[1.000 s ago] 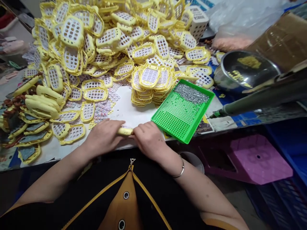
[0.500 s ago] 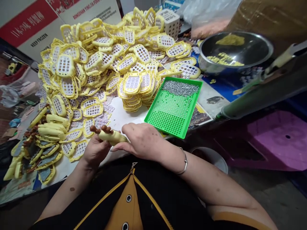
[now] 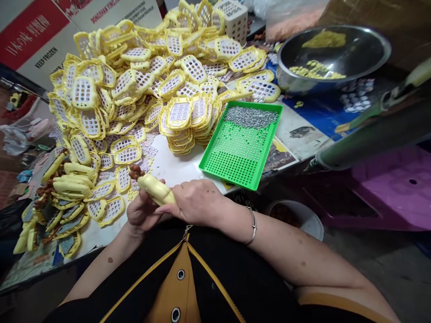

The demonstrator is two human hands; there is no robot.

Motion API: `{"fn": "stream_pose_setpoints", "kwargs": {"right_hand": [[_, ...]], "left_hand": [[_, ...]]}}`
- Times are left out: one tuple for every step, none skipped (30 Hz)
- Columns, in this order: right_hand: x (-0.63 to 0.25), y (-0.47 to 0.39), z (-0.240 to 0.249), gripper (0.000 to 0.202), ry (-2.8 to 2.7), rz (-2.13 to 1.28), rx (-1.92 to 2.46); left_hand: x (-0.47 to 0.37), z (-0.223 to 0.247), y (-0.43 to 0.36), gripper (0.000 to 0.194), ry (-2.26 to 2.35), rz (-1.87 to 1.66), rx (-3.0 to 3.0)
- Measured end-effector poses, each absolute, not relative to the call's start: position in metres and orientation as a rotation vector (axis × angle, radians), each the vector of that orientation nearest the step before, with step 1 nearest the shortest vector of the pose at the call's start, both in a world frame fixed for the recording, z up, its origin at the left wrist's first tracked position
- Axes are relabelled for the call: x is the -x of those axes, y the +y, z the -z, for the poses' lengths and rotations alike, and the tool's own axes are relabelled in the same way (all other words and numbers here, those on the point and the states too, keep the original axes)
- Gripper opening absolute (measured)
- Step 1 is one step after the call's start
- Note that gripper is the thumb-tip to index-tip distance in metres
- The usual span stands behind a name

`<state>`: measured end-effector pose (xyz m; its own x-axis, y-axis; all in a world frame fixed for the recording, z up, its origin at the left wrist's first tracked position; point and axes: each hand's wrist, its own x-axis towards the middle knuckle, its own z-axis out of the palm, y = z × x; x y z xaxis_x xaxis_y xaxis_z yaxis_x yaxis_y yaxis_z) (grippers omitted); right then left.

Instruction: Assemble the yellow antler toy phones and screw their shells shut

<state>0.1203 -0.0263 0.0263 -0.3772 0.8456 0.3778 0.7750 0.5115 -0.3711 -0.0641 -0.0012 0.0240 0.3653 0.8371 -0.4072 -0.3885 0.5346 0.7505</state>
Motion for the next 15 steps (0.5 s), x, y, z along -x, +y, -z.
{"fn": "stream_pose_setpoints", "kwargs": {"right_hand": [[-0.122,-0.026,-0.030,0.073,-2.219,-0.237,1.353],[-0.124,-0.026,-0.034,0.075,-2.207,-0.286,1.390],[-0.124,-0.027,-0.037,0.078,-2.203,-0.327,1.429],[-0.124,-0.028,-0.040,0.080,-2.215,-0.368,1.461],[-0.123,-0.029,-0.041,0.079,-2.241,-0.413,1.484],[-0.121,-0.030,-0.041,0.076,-2.276,-0.452,1.501],[-0.118,-0.031,-0.041,0.071,-2.311,-0.481,1.519],[-0.115,-0.032,-0.040,0.065,-2.340,-0.497,1.541],[-0.113,-0.032,-0.040,0.059,-2.362,-0.501,1.566],[-0.110,-0.033,-0.039,0.055,-2.375,-0.494,1.593],[-0.108,-0.033,-0.039,0.054,-2.381,-0.482,1.617],[-0.107,-0.033,-0.038,0.055,-2.388,-0.474,1.627],[-0.106,-0.033,-0.038,0.057,-2.393,-0.468,1.625],[-0.105,-0.033,-0.038,0.058,-2.395,-0.456,1.617],[-0.103,-0.033,-0.038,0.058,-2.395,-0.442,1.607]], "left_hand": [[0.064,-0.023,-0.001,0.042,0.879,-0.833,-0.578],[0.064,-0.022,-0.001,0.042,0.884,-0.840,-0.560],[0.062,-0.022,-0.001,0.040,0.887,-0.870,-0.549],[0.060,-0.023,-0.001,0.038,0.887,-0.915,-0.542],[0.058,-0.023,-0.001,0.036,0.886,-0.964,-0.541],[0.055,-0.025,-0.001,0.037,0.888,-1.004,-0.543],[0.051,-0.026,-0.002,0.040,0.898,-1.022,-0.549],[0.048,-0.028,-0.002,0.044,0.921,-1.015,-0.554],[0.046,-0.029,-0.004,0.048,0.952,-0.989,-0.557],[0.045,-0.031,-0.005,0.049,0.983,-0.955,-0.558],[0.044,-0.032,-0.006,0.048,1.007,-0.922,-0.557],[0.044,-0.033,-0.008,0.046,1.016,-0.897,-0.553],[0.045,-0.033,-0.009,0.043,1.010,-0.881,-0.551],[0.046,-0.033,-0.010,0.041,0.993,-0.872,-0.554],[0.047,-0.034,-0.011,0.041,0.972,-0.869,-0.560]]}}
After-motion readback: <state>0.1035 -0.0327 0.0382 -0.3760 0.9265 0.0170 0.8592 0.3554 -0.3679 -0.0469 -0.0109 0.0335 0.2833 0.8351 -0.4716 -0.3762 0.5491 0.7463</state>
